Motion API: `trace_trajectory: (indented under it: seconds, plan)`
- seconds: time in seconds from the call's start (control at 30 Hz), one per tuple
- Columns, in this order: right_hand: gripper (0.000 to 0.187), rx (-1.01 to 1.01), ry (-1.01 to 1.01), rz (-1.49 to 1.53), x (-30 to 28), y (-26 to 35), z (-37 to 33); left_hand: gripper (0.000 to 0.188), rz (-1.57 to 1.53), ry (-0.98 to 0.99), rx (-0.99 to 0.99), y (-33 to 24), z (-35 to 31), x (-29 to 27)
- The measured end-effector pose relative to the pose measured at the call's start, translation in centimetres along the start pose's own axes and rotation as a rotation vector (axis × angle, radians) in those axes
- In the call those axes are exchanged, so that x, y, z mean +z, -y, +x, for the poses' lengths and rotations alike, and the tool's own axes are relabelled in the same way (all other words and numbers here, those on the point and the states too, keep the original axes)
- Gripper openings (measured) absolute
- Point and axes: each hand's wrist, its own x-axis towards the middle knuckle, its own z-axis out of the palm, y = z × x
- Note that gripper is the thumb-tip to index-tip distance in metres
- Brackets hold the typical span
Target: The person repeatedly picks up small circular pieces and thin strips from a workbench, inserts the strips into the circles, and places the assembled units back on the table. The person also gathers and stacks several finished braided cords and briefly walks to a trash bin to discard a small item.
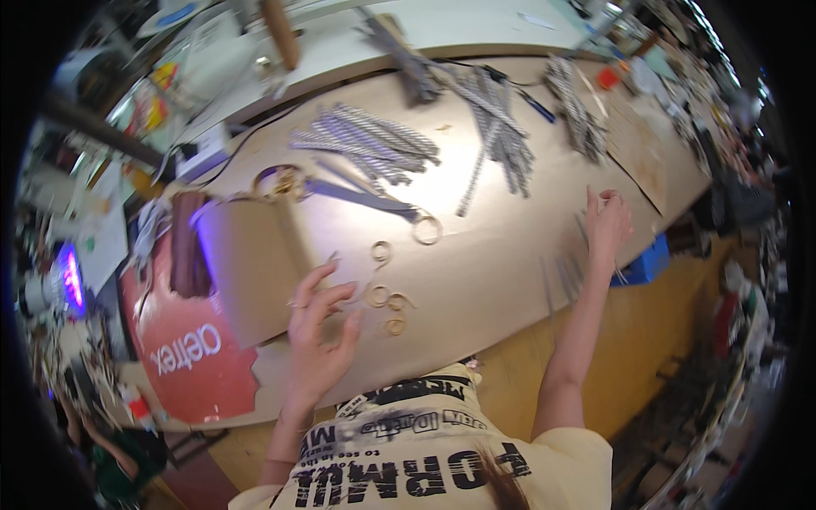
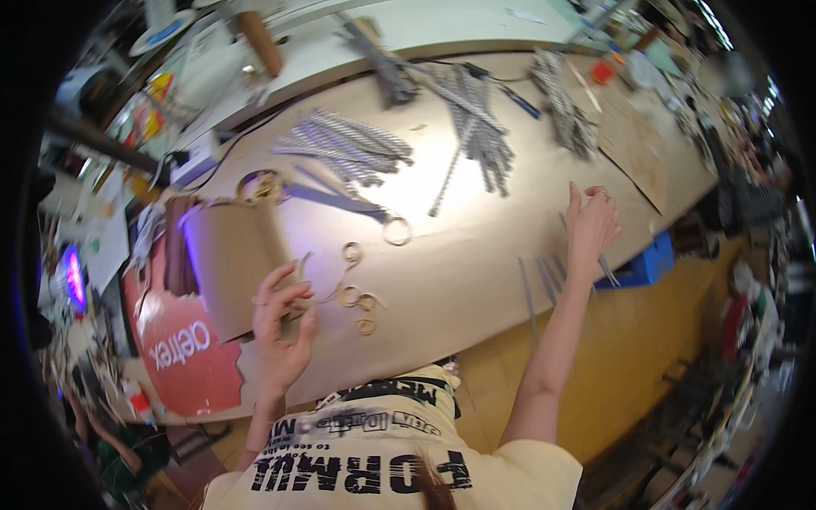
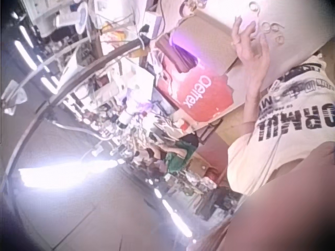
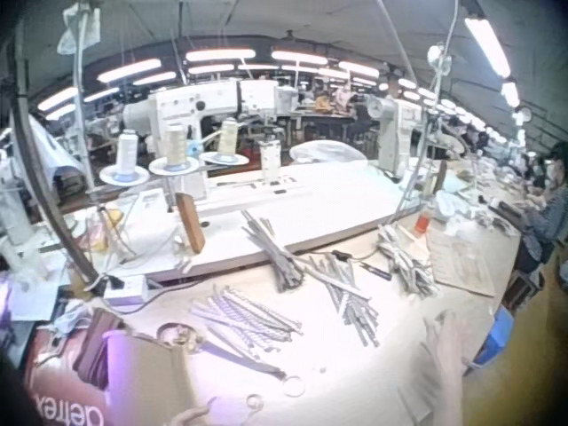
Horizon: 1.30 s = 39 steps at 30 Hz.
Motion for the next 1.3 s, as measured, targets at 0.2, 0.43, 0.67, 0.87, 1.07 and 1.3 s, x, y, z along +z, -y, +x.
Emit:
trace_trajectory:
  seconds: [0.2, 0.43, 0.67, 0.87, 1.07, 1.3]
  plan:
    - [0.027, -0.765, 0.364, 0.726, -0.8, 16.7, -8.2, 0.022, -0.058, -0.042, 0.057, 0.4, -0.4, -0.7]
    - [0.024, -0.917, 0.420, 0.449, -0.2, 24.4, -11.7, 0.019, -0.080, -0.123, 0.014, 1.1, -1.5, -1.5]
    - [0.016, -0.702, 0.588, 0.731, -1.4, 21.6, -11.5, 0.024, -0.078, -0.093, 0.043, 1.8, -0.6, -1.6]
    - [0.009, -0.847, 0.578, 0.968, -6.1, 18.8, -12.8, 0.032, -0.551, -0.287, -0.191, 1.9, 2.8, 0.1]
    - [0.007, -0.786, 0.984, 0.980, -9.1, 17.9, -14.4, 0.032, -0.865, -0.273, -0.216, 2.0, 3.5, -2.0]
    - [0.014, -0.555, 0.581, 1.222, -12.7, 19.1, -16.6, 0.019, -0.658, -0.427, -0.012, 0.2, 2.5, -1.1]
